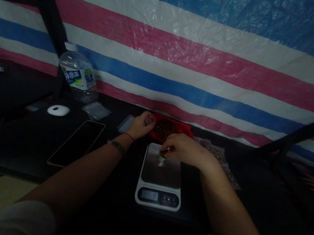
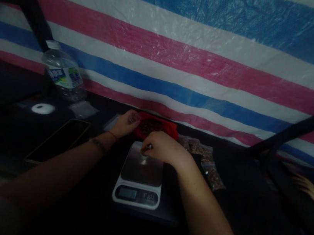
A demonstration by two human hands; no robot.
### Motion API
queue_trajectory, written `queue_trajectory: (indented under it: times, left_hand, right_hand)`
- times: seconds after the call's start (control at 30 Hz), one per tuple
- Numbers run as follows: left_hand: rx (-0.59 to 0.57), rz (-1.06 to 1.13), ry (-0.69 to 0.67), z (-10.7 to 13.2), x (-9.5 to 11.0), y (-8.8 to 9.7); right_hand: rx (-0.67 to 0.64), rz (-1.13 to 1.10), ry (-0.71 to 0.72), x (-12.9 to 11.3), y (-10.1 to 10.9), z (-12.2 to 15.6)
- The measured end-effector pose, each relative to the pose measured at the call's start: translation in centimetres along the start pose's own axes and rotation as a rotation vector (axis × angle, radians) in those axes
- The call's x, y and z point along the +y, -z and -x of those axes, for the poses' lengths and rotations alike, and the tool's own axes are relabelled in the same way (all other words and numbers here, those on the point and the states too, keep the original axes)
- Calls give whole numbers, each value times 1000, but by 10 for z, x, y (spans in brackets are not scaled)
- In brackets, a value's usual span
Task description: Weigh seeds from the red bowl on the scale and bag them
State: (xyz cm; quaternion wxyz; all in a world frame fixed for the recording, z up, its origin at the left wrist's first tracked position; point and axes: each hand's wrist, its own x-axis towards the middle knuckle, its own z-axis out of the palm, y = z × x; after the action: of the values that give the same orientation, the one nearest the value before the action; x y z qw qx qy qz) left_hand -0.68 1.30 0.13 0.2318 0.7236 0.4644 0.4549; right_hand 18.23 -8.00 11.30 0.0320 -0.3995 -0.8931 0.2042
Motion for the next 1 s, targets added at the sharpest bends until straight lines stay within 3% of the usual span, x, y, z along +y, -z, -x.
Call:
queue_trajectory:
  times: [0.23, 0.37, 0.47, 0.67, 0.83, 1.0]
  left_hand:
    - [1, 0, 2, 0, 2, 1]
    - [-14, -5, 21, 1, 3, 1]
    - [-20, 4, 18, 1, 3, 1]
    - [-13, -5, 21, 0, 0, 0]
    - [-26, 18, 23, 0, 2, 0]
    - [-17, 3, 12, 1, 2, 0]
  right_hand:
    - [23, 23, 0, -2, 3, 0]
    - [180, 86, -11, 11, 7, -2]
    - [279, 135, -111, 35, 1, -11]
    - [216, 207, -190, 82, -29, -37]
    - [161, 138, -174, 94, -45, -46]
    - [169, 150, -154, 99, -46, -47]
